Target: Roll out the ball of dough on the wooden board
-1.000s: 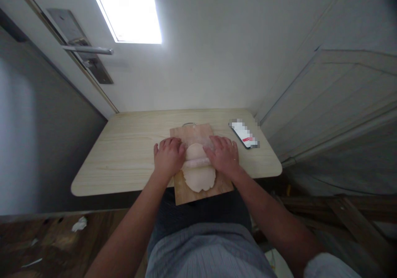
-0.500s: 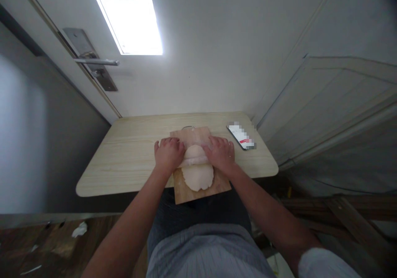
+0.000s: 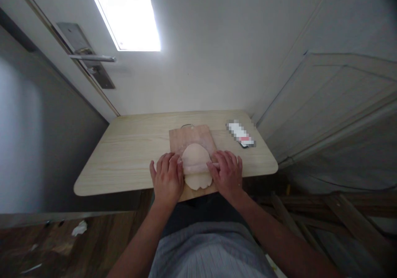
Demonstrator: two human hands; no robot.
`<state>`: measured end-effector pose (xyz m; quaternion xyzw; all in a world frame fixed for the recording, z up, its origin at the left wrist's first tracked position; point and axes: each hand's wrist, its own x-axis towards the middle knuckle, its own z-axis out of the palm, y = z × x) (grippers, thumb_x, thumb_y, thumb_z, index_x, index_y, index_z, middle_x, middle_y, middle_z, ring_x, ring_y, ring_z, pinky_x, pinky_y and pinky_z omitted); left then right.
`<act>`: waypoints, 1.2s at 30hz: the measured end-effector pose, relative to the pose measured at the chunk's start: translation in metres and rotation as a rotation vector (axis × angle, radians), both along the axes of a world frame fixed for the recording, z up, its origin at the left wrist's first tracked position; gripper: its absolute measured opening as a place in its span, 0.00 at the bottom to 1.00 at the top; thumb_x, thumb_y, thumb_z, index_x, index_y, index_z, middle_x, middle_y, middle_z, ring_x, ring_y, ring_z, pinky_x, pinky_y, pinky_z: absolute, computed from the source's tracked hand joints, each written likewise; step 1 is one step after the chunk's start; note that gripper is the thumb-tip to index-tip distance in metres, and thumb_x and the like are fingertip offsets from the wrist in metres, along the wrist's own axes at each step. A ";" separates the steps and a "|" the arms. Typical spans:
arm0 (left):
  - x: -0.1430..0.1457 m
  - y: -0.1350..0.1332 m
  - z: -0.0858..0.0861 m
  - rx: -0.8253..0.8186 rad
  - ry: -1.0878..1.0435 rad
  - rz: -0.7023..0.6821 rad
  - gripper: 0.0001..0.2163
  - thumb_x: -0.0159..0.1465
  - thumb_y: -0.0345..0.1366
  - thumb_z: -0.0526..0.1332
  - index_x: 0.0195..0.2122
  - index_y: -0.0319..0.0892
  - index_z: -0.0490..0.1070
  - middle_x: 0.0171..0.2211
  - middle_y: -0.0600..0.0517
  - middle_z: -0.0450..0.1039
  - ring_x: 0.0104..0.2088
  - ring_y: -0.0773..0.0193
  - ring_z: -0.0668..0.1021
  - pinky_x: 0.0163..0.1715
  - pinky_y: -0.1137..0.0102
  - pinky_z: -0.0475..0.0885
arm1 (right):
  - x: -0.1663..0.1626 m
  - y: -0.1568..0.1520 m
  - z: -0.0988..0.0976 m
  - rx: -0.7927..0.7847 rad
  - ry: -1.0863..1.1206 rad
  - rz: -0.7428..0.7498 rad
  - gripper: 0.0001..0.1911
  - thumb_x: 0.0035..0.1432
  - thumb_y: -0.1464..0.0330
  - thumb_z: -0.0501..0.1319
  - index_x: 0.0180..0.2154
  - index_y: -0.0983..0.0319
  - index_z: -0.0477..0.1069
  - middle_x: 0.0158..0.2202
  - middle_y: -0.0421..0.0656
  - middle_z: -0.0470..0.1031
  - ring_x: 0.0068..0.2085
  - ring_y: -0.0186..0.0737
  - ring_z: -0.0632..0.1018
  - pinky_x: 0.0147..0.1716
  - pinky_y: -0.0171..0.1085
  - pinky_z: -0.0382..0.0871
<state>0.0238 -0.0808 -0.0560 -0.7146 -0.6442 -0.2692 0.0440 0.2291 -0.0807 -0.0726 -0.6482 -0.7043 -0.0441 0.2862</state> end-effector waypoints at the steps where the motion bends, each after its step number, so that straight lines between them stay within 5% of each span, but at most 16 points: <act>1: 0.002 -0.005 -0.001 0.005 0.004 -0.014 0.17 0.74 0.40 0.49 0.57 0.44 0.72 0.60 0.43 0.74 0.63 0.49 0.70 0.68 0.46 0.50 | 0.000 -0.002 -0.001 0.002 0.012 0.003 0.21 0.71 0.53 0.54 0.53 0.59 0.73 0.57 0.49 0.76 0.60 0.52 0.69 0.64 0.52 0.49; 12: 0.010 -0.014 -0.003 -0.143 0.058 -0.129 0.21 0.74 0.43 0.48 0.67 0.49 0.63 0.68 0.46 0.64 0.69 0.49 0.64 0.69 0.42 0.46 | 0.007 -0.026 -0.007 -0.048 -0.133 0.001 0.26 0.72 0.56 0.50 0.65 0.58 0.63 0.68 0.49 0.65 0.70 0.56 0.59 0.67 0.62 0.46; 36: 0.007 0.050 0.006 -0.157 0.080 -0.158 0.21 0.74 0.46 0.46 0.61 0.49 0.70 0.64 0.46 0.70 0.65 0.46 0.68 0.65 0.43 0.58 | 0.000 0.040 0.005 -0.084 -0.109 -0.049 0.25 0.71 0.51 0.51 0.58 0.57 0.73 0.61 0.48 0.73 0.64 0.58 0.65 0.65 0.62 0.46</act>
